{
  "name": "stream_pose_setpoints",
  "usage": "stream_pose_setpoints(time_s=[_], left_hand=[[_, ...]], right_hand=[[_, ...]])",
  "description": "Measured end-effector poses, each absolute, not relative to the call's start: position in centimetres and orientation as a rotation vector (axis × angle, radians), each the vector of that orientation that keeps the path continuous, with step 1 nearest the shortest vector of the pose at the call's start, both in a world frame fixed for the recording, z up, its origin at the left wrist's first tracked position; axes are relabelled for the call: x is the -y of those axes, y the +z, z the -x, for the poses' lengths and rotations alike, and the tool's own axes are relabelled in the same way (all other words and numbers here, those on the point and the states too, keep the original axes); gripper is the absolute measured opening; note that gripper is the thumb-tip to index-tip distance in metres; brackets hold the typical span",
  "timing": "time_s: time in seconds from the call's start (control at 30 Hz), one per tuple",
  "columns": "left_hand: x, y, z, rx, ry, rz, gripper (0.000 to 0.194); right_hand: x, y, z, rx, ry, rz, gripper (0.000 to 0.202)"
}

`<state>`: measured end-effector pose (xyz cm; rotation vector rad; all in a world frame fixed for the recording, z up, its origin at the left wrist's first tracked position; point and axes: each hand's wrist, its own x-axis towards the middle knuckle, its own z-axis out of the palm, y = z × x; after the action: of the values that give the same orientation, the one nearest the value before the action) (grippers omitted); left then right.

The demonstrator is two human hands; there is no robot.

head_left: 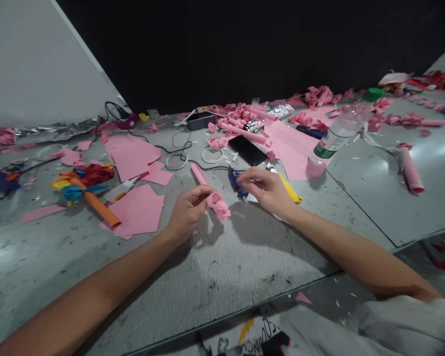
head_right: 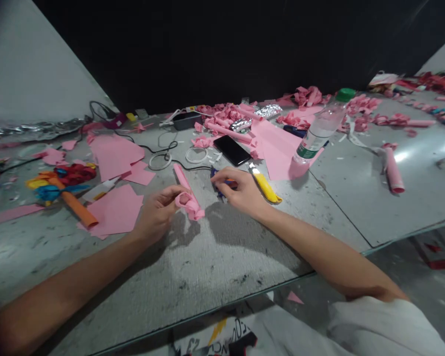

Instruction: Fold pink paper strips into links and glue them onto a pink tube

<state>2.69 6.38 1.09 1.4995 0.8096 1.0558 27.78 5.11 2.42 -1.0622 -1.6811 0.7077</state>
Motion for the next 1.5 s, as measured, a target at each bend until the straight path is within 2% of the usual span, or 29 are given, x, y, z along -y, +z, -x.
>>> stream_pose_setpoints(time_s=[0.1,0.17,0.27,0.33,0.4,0.5,0.67,0.9,1.2,1.5], left_hand=[[-5.1,0.8,-0.3,-0.865,1.09,-1.426,0.03],[-4.2,0.6,1.0,-0.897,1.096,-1.421,0.026],[-3.3,0.6,1.9,-0.913,1.179,-1.518,0.02],[-3.0,0.7,1.8,-0.906,1.279,-1.606,0.016],[-2.6,0.8,1.5,-0.885,1.362,-1.678,0.009],[-2.1,0.5,0.8,-0.839,1.404,-1.771,0.011],[-1.6,0.3,0.0,-0.764,1.375,-1.83,0.017],[-2.1,0.5,0.0,-0.683,1.329,-1.938,0.022],[-1.8,0.8,1.1,-0.736,1.003,-1.899,0.022],[-0.5,1.3,0.1,-0.906,1.059,-1.772,0.008]], right_hand=[[-6.5,1.9,-29.7,1.989,0.255,1.254,0.042],[-7.2,1.4,-30.4,2.151,0.151,1.324,0.054],[-6.8,1.2,-29.7,2.171,0.16,1.258,0.05],[-5.6,1.6,-28.3,2.061,0.31,1.139,0.032],[-4.0,2.0,-26.5,1.921,0.688,1.034,0.02],[-1.9,2.1,-24.1,1.77,1.219,0.832,0.027],[-1.1,1.4,-22.7,1.486,1.546,0.711,0.025],[-1.3,1.0,-22.8,1.411,1.715,0.636,0.021],[-1.2,1.1,-23.2,1.493,1.509,0.817,0.026],[0.2,1.8,-22.7,1.717,1.157,0.947,0.019]])
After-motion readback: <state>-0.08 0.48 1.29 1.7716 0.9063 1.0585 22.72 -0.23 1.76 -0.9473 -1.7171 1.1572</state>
